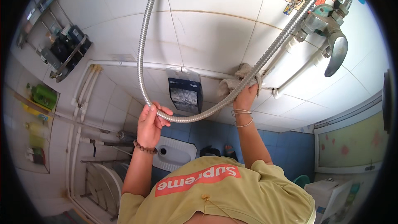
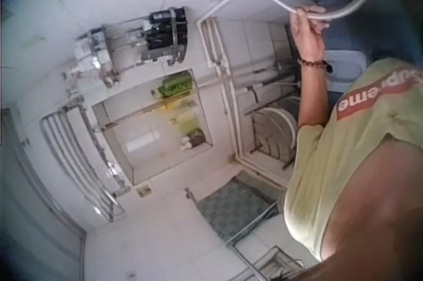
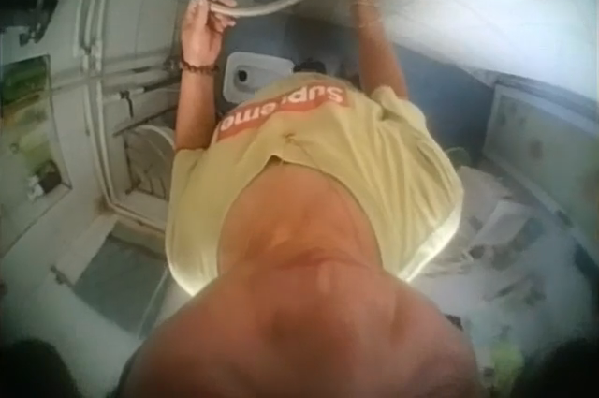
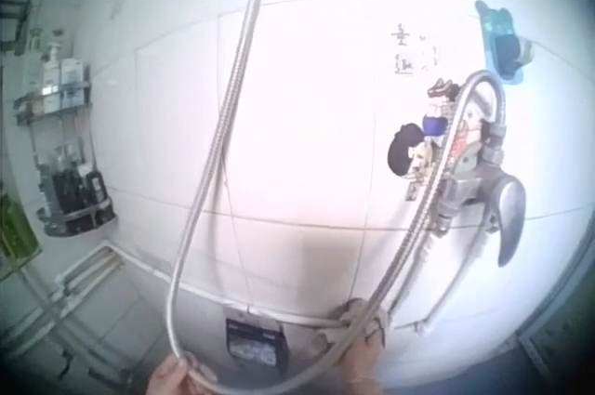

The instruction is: The person cleans the bathroom wall and shower fixtures with a cloth, then wipes down various bottles on a shelf.

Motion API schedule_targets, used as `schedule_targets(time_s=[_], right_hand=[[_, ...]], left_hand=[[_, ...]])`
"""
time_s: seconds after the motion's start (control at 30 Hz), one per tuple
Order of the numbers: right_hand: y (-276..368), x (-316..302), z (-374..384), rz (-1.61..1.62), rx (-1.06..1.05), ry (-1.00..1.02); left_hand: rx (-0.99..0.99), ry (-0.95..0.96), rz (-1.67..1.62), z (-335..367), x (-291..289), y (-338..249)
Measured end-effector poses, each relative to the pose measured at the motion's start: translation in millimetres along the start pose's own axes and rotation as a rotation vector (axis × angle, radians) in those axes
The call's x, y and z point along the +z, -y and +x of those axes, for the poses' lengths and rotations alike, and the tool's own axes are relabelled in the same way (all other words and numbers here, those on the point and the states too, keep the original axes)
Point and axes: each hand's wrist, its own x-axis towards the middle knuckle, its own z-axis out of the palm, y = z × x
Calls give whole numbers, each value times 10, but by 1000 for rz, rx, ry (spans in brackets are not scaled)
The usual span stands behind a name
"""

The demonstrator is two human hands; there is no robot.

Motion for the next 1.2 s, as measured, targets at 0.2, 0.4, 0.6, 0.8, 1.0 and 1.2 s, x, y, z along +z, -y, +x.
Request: schedule_targets(time_s=[0.2, 0.4, 0.6, 0.8, 1.0, 1.2], right_hand=[[-30, 6, 83, -317, -245, 26], [76, -272, 37, -999, -442, 114], [472, -615, -50, -952, -378, 348], [1305, -633, 414, -1028, -485, 172], [1315, -345, 891, -846, -799, 112], [594, -1041, 721, -1034, -659, 170]], left_hand=[[14, -27, 18, -64, 18, 12], [13, -54, -4, -106, -16, 43], [6, 0, -9, 1, 69, 112], [-4, 0, -18, -3, 120, 183], [12, -42, -29, -19, 100, 230], [27, -84, -33, -16, 158, 243]])
